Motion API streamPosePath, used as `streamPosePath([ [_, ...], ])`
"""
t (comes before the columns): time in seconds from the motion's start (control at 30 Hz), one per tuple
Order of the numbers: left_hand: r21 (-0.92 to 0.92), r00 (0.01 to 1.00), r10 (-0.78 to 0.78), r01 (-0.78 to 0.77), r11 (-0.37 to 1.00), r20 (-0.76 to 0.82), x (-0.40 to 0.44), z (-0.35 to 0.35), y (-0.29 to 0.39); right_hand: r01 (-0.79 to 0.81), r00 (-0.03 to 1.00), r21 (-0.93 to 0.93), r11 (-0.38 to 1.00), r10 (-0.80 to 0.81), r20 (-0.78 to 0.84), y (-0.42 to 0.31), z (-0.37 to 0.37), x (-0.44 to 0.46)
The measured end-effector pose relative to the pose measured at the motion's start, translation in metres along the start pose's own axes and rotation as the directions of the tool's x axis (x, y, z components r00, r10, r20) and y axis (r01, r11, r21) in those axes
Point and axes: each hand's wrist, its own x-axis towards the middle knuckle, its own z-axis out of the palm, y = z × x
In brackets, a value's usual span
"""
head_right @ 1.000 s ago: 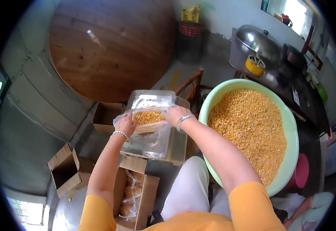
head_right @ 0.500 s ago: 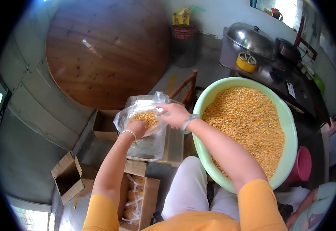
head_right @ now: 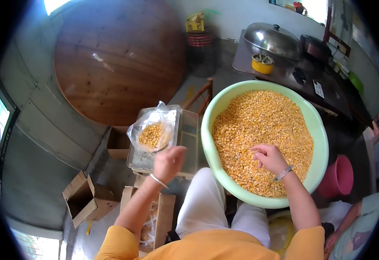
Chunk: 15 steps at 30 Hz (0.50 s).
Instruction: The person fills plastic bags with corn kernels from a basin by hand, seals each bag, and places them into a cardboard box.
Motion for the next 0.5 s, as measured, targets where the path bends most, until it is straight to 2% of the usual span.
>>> streamPosePath([
  [0.07, -0.143, 0.998, 0.031, -0.023, 0.989, 0.056, 0.006, 0.025, 0.047, -0.01, 1.0, 0.019, 1.0, 0.01, -0.017, 0.021, -0.003, -0.013],
  [0.13, -0.088, 0.982, 0.021, -0.004, 0.996, 0.189, 0.02, 0.051, 0.082, 0.031, 0.997, 0.003, 1.0, -0.031, -0.078, 0.045, 0.002, -0.016],
  [0.17, -0.067, 0.963, -0.005, 0.024, 0.997, 0.269, 0.03, 0.062, 0.095, 0.142, 0.978, -0.25, 0.958, -0.174, -0.114, 0.068, 0.007, -0.01],
  [0.2, -0.028, 0.951, -0.009, 0.019, 0.999, 0.31, 0.037, 0.079, 0.102, 0.224, 0.94, -0.49, 0.843, -0.319, -0.118, 0.093, 0.01, -0.003],
  [0.23, 0.009, 0.937, -0.012, 0.009, 1.0, 0.349, 0.042, 0.098, 0.105, 0.269, 0.887, -0.698, 0.664, -0.453, -0.089, 0.093, 0.008, -0.004],
  [0.33, 0.183, 0.873, -0.129, 0.047, 0.982, 0.471, 0.043, 0.129, 0.114, 0.291, 0.887, -0.58, 0.761, -0.441, -0.134, 0.086, 0.013, -0.01],
  [0.37, 0.175, 0.868, -0.117, 0.035, 0.984, 0.483, 0.042, 0.136, 0.113, 0.315, 0.884, -0.531, 0.787, -0.447, -0.138, 0.086, 0.014, -0.011],
  [0.43, 0.175, 0.85, -0.124, 0.039, 0.984, 0.511, 0.042, 0.129, 0.113, 0.323, 0.887, -0.575, 0.752, -0.452, -0.092, 0.087, 0.016, -0.015],
  [0.47, 0.098, 0.916, -0.052, 0.014, 0.995, 0.397, 0.039, 0.124, 0.114, 0.314, 0.894, -0.599, 0.737, -0.443, -0.075, 0.088, 0.014, -0.015],
  [0.5, -0.056, 0.953, -0.051, 0.071, 0.996, 0.298, 0.036, 0.119, 0.113, 0.309, 0.896, -0.623, 0.718, -0.439, -0.062, 0.087, 0.013, -0.013],
])
